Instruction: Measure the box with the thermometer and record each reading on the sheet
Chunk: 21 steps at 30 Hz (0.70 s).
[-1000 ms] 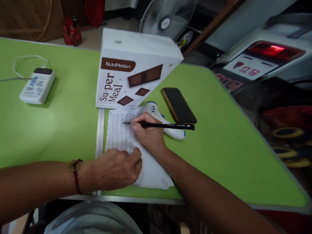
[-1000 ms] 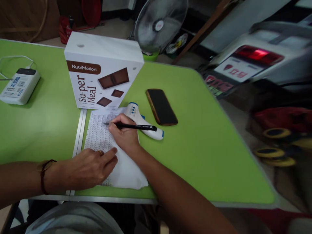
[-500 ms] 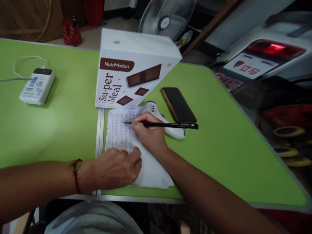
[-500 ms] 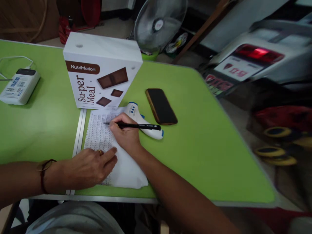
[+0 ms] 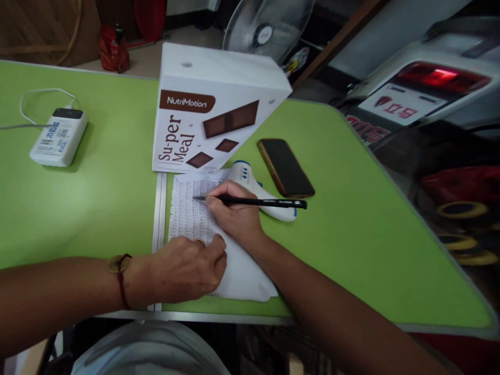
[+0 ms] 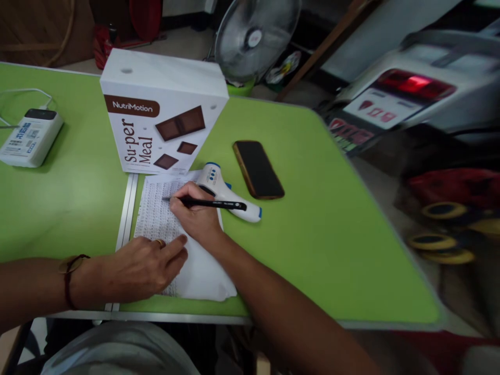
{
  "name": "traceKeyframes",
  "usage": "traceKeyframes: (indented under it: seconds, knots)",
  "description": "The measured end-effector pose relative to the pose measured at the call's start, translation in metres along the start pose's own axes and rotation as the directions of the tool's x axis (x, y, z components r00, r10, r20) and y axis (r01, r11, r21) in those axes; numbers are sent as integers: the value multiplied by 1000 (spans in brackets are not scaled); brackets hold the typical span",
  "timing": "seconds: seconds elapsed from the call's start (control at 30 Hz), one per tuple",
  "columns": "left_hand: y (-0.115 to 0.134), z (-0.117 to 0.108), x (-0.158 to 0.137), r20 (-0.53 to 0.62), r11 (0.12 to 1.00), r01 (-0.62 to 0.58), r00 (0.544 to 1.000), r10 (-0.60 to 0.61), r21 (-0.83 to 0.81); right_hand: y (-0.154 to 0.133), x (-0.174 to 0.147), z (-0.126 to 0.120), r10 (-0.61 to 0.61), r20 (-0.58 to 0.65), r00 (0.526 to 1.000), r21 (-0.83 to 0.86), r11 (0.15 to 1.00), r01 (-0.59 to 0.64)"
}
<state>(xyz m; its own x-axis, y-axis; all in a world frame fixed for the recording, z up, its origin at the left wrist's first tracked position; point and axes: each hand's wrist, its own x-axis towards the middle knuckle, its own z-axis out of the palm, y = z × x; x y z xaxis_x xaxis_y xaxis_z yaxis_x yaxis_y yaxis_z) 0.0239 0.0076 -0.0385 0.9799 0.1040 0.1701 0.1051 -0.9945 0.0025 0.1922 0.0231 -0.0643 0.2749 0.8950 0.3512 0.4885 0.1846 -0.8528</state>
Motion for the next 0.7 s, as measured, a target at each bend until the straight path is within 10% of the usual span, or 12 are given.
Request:
traceKeyframes:
  seconds: [0.7]
  knots:
    - [-1,0,0,-29,1000,6,1000,-6,5,0,1,0,21,-32,999,31,999,-20]
